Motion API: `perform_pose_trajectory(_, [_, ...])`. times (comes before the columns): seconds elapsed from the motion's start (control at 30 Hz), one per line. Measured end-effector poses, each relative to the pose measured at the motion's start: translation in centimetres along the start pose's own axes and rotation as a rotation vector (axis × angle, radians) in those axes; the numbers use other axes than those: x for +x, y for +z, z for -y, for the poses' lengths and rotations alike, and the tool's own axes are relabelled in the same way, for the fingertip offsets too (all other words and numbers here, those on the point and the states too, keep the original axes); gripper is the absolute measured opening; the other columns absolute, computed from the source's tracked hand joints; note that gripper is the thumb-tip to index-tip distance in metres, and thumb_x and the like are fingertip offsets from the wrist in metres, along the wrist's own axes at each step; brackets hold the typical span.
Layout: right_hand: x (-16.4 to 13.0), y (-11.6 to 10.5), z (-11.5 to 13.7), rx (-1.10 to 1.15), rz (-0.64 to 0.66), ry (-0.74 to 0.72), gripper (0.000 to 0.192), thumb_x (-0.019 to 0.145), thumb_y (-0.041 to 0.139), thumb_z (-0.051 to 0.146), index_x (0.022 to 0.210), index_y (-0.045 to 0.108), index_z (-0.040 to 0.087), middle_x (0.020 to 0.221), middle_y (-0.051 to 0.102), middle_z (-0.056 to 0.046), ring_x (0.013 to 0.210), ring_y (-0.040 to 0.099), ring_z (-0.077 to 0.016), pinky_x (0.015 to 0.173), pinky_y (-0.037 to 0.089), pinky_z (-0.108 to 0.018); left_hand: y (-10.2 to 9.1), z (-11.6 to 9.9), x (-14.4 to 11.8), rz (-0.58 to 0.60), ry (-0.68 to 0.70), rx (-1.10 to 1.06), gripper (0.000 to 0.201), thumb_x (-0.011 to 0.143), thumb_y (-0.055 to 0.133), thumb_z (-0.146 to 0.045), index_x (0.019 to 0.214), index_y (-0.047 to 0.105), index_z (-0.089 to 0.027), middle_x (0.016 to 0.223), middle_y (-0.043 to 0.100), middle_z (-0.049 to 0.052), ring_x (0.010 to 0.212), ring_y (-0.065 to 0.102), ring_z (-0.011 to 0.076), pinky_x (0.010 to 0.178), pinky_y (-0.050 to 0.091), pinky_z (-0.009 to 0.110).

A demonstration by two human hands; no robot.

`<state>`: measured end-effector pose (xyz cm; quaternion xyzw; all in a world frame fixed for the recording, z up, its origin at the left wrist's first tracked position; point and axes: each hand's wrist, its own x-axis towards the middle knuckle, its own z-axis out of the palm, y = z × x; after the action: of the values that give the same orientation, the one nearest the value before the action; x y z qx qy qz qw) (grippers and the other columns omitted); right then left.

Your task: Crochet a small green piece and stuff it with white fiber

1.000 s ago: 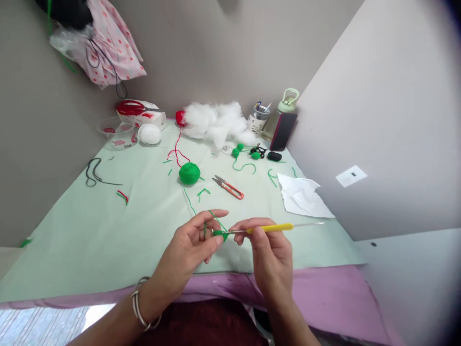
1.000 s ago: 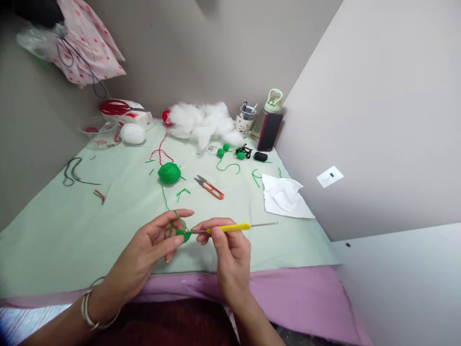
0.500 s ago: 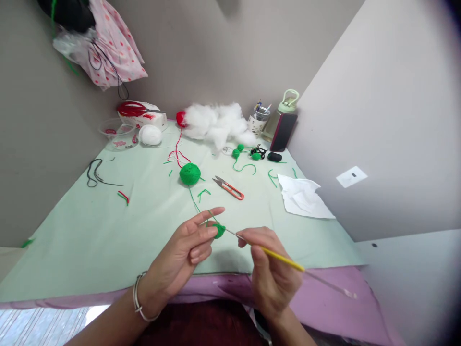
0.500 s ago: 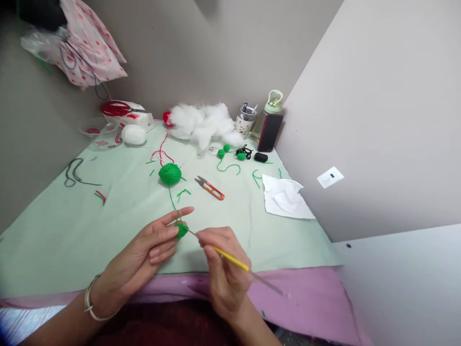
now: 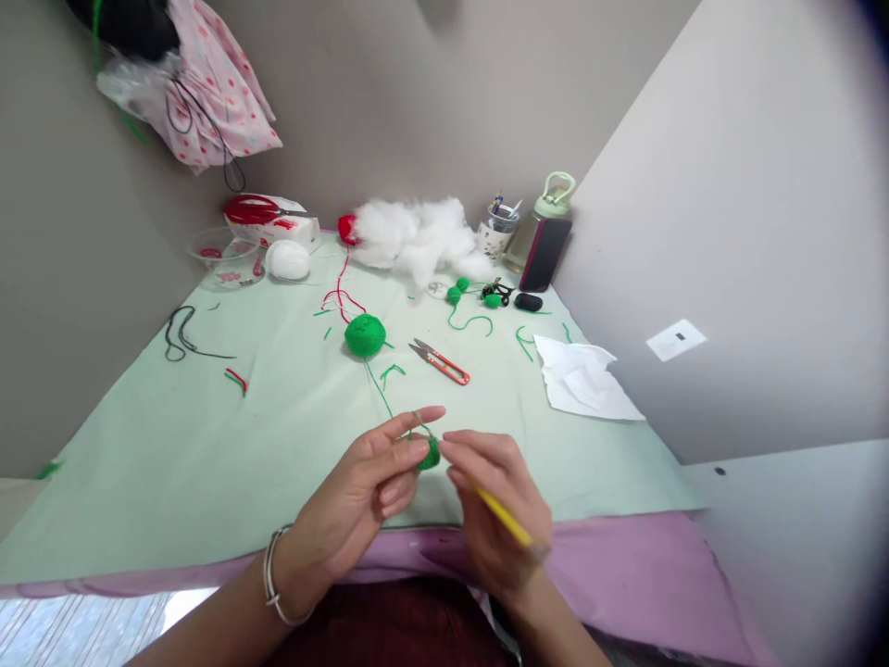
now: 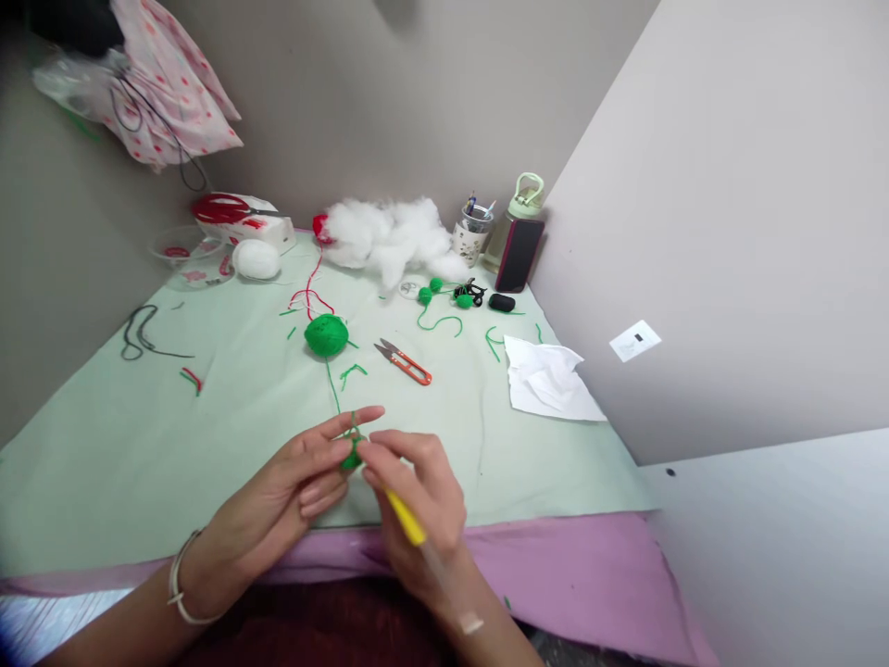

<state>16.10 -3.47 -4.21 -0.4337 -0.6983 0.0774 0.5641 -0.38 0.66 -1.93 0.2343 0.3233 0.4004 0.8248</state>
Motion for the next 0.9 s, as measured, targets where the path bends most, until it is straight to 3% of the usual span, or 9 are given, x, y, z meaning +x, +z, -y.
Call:
perform_pose_trajectory(0.1, [0.9,-0.1,0.3,0.233,-0.087,0.218,0.027,0.103,0.059,0.012,0.113,0.079,0.027,0.092,0.077,-0.005,0.077,0.070,-0.0181,0.067,0.060,-0.033,0.0,-0.3,0.1,-0.010,0.034,-0.020,0.036,0.083,0.089,-0.025,0.116,0.080,-0.016,0.067,0.044,-0.009,0.050,0.025,0.0013,0.046,0.024,0.016])
perform_pose_trajectory(0.17, [1.4,0.0,0.3,0.355,-0.080,0.305,0.021,0.104,0.061,0.019,0.105,0.080,0.026,0.090,0.078,-0.005,0.073,0.069,-0.0173,0.065,0.059,-0.033,0.1,-0.3,0.0,-0.012,0.084,0.046,0.035,0.082,0.089,-0.025,0.115,0.080,-0.017,0.072,0.053,-0.007,0.051,0.033,0.0021,0.048,0.030,0.017])
perform_pose_trajectory(0.3, [1.5,0.3,-0.1,0.422,-0.028,0.393,0.018,0.102,0.066,0.022,0.103,0.083,0.026,0.094,0.081,-0.005,0.077,0.070,-0.0176,0.070,0.060,-0.032,0.3,0.1,-0.3,0.004,0.148,0.229,0.032,0.087,0.083,-0.029,0.117,0.078,-0.019,0.083,0.067,-0.001,0.057,0.051,0.0070,0.062,0.043,0.024])
perform_pose_trajectory(0.4, [1.3,0.2,-0.7,0.504,-0.056,0.476,0.019,0.105,0.062,0.025,0.103,0.081,0.025,0.094,0.080,-0.004,0.074,0.069,-0.0146,0.070,0.060,-0.030,0.0,0.1,-0.3,-0.011,0.178,0.283,0.030,0.090,0.080,-0.031,0.118,0.078,-0.021,0.089,0.067,0.000,0.061,0.057,0.0084,0.069,0.046,0.027])
perform_pose_trajectory(0.5, [1.4,-0.1,-0.7,0.582,-0.056,0.505,0.023,0.108,0.057,0.029,0.101,0.078,0.023,0.094,0.080,-0.005,0.074,0.071,-0.0151,0.071,0.061,-0.031,-0.2,0.0,-0.3,-0.027,0.195,0.303,0.031,0.088,0.082,-0.032,0.117,0.078,-0.021,0.091,0.065,-0.001,0.060,0.055,0.0079,0.067,0.047,0.028])
perform_pose_trajectory(0.63, [1.5,-0.4,-0.1,0.370,-0.019,0.373,0.024,0.109,0.052,0.020,0.106,0.075,0.024,0.095,0.079,-0.004,0.076,0.073,-0.0150,0.073,0.062,-0.030,-0.3,0.2,-0.2,-0.064,0.244,0.347,0.031,0.086,0.084,-0.029,0.116,0.079,-0.023,0.089,0.061,-0.002,0.062,0.053,0.0083,0.061,0.048,0.024])
perform_pose_trajectory(0.77, [0.5,-0.1,-0.2,-0.003,0.099,-0.039,0.034,0.101,0.057,0.009,0.127,0.073,0.024,0.105,0.079,-0.009,0.092,0.076,-0.0207,0.078,0.064,-0.033,-0.1,0.7,-0.3,-0.121,0.282,0.377,0.038,0.083,0.088,-0.028,0.119,0.077,-0.023,0.087,0.060,-0.003,0.062,0.050,0.0071,0.056,0.045,0.019])
perform_pose_trajectory(0.83, [0.0,0.3,-0.5,-0.136,0.084,-0.161,0.041,0.098,0.062,0.008,0.134,0.072,0.025,0.110,0.078,-0.012,0.098,0.075,-0.0236,0.077,0.064,-0.036,0.1,0.6,-0.3,-0.107,0.208,0.301,0.047,0.082,0.090,-0.030,0.125,0.074,-0.022,0.080,0.057,-0.005,0.053,0.038,0.0040,0.047,0.033,0.017])
perform_pose_trajectory(0.9, [-0.3,0.5,-0.6,-0.135,0.034,-0.114,0.041,0.099,0.062,0.009,0.133,0.073,0.028,0.111,0.076,-0.011,0.099,0.074,-0.0241,0.077,0.064,-0.037,0.1,0.4,-0.2,-0.050,0.081,0.174,0.051,0.082,0.090,-0.030,0.128,0.073,-0.018,0.069,0.049,-0.008,0.048,0.024,0.0020,0.043,0.021,0.017])
